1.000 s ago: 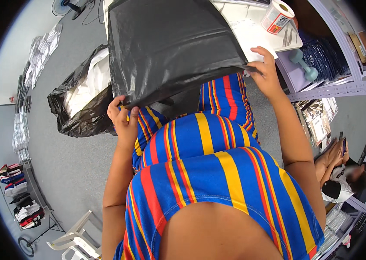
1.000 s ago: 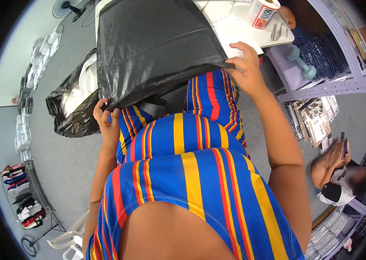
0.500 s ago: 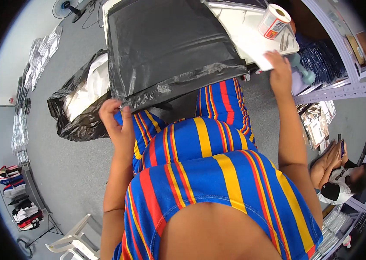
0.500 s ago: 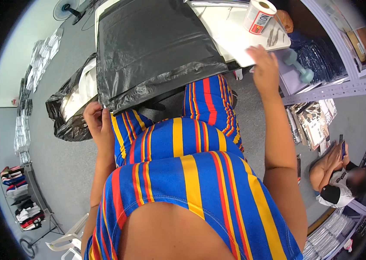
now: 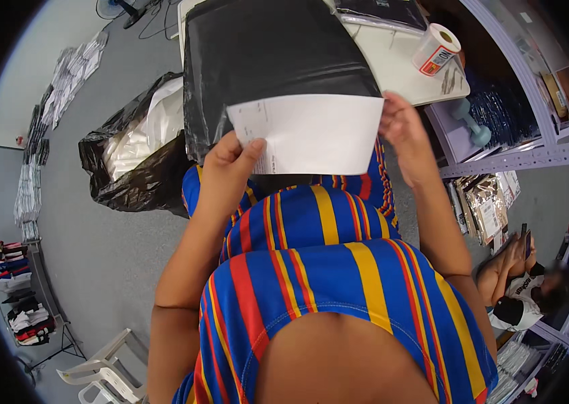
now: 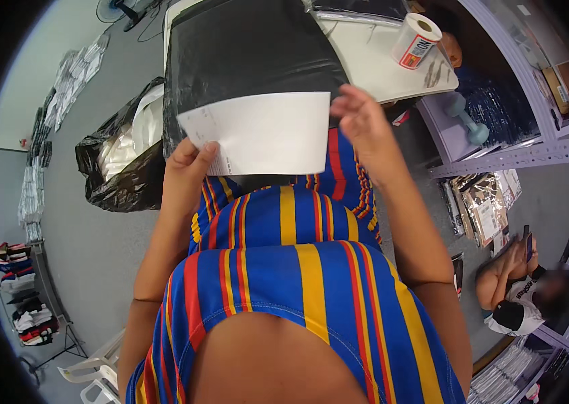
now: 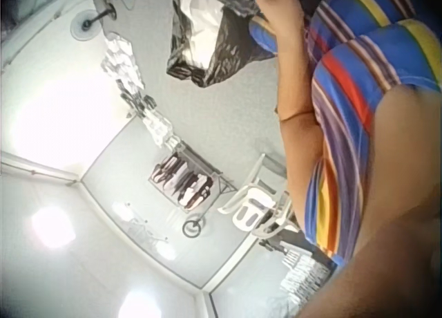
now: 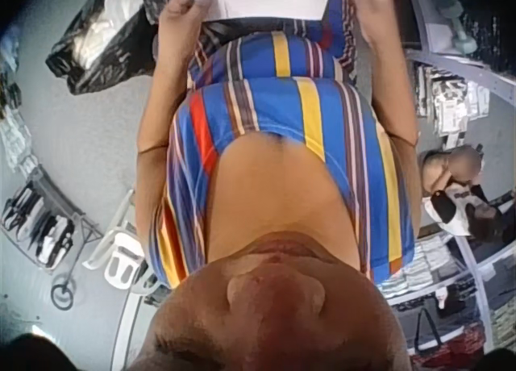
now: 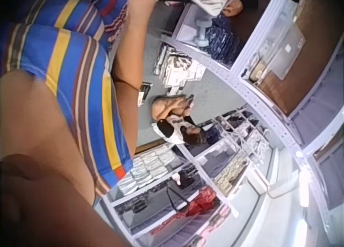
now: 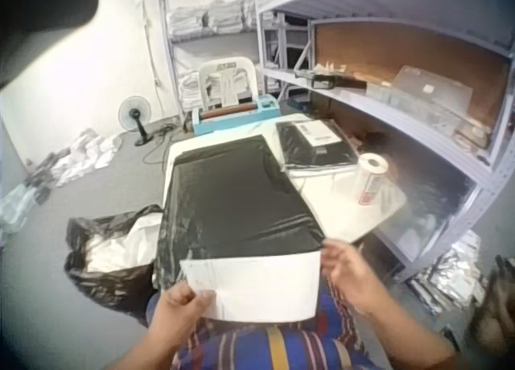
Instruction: The person places folded clothing items into black plastic shipping bags, seals them, and applies shipping labels. The person repeats this process for multiple items, stacking the finished packages on a nearby shelf.
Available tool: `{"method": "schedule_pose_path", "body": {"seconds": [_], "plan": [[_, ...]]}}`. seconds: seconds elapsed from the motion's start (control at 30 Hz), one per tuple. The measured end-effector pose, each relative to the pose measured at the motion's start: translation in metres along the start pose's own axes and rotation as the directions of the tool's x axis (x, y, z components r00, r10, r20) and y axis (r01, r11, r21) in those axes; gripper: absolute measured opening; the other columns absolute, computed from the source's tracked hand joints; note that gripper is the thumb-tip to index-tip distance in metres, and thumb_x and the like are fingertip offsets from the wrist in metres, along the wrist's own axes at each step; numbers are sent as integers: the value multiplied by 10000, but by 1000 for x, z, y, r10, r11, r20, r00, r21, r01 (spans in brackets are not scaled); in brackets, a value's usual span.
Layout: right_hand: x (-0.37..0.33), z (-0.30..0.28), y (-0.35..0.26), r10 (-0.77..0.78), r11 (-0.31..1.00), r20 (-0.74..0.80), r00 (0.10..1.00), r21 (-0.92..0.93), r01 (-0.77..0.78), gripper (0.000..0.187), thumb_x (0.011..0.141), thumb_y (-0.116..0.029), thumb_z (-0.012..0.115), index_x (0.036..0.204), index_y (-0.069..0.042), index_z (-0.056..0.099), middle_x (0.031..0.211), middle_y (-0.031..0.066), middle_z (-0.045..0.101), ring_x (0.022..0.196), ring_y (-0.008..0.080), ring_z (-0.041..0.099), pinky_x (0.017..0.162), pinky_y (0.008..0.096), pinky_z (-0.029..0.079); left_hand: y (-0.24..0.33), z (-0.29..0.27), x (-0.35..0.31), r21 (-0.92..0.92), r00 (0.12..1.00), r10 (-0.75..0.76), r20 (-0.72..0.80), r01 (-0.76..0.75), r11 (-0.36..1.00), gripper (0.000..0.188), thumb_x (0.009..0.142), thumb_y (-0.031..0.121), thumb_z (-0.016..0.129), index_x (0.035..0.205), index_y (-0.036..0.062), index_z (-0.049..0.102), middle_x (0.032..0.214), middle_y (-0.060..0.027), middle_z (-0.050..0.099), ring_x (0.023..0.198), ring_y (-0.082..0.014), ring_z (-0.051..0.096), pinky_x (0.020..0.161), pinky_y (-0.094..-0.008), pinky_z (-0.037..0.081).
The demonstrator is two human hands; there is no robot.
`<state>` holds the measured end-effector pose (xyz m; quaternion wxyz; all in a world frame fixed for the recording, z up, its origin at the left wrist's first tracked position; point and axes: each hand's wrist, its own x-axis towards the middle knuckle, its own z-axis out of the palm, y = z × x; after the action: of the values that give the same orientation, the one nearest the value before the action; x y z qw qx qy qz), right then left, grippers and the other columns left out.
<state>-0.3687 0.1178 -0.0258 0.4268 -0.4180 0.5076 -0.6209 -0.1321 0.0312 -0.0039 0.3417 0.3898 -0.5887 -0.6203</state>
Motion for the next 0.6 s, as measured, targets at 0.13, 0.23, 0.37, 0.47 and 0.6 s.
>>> {"method": "schedule_pose_path", "body": {"seconds": [0.13, 0.23, 0.37, 0.47, 0.6], "plan": [[3, 34, -6, 226, 973, 110, 968, -59, -221, 424, 736, -158, 620, 1084, 25, 461, 968, 102, 539, 875, 133, 511, 770, 244, 408, -10, -9, -19, 37, 997, 39, -71, -36, 999, 217, 838, 168, 495, 953, -8, 549, 830, -7, 579, 752, -54, 502, 679, -191, 397], [8, 47, -3, 255, 963, 121, 959, -127, -239, 295, 737, -155, 616, 962, 27, 558, 864, 100, 593, 777, 130, 547, 709, 239, 430, -21, -31, -28, 34, 995, -35, -89, 38, 999, 280, 858, 239, 460, 948, -10, 549, 845, -6, 571, 764, -53, 490, 687, -187, 385], [12, 61, -2, 309, 933, 160, 938, -242, -266, 264, 746, -158, 603, 931, 28, 575, 838, 98, 602, 755, 127, 554, 691, 241, 435, -21, -42, -40, -199, 988, -104, -116, 80, 977, 365, 870, 313, 421, 939, -23, 546, 861, -15, 562, 788, -57, 479, 710, -196, 372], [13, 62, -1, 297, 920, 163, 941, -312, -236, 256, 746, -171, 602, 904, 30, 584, 808, 89, 604, 716, 115, 550, 652, 235, 435, -31, -60, -53, -211, 968, -93, -232, 44, 977, 340, 857, 297, 449, 948, -17, 542, 878, -33, 560, 801, -75, 489, 721, -204, 376], [22, 6, -7, 355, 755, -52, 934, -573, -319, 236, 739, -201, 606, 848, 7, 599, 747, 43, 589, 636, 82, 519, 565, 212, 411, -51, -133, -77, -240, 807, -156, -569, 19, 971, 278, 846, 231, 459, 941, -23, 524, 873, -70, 563, 790, -129, 537, 715, -270, 425]]}}
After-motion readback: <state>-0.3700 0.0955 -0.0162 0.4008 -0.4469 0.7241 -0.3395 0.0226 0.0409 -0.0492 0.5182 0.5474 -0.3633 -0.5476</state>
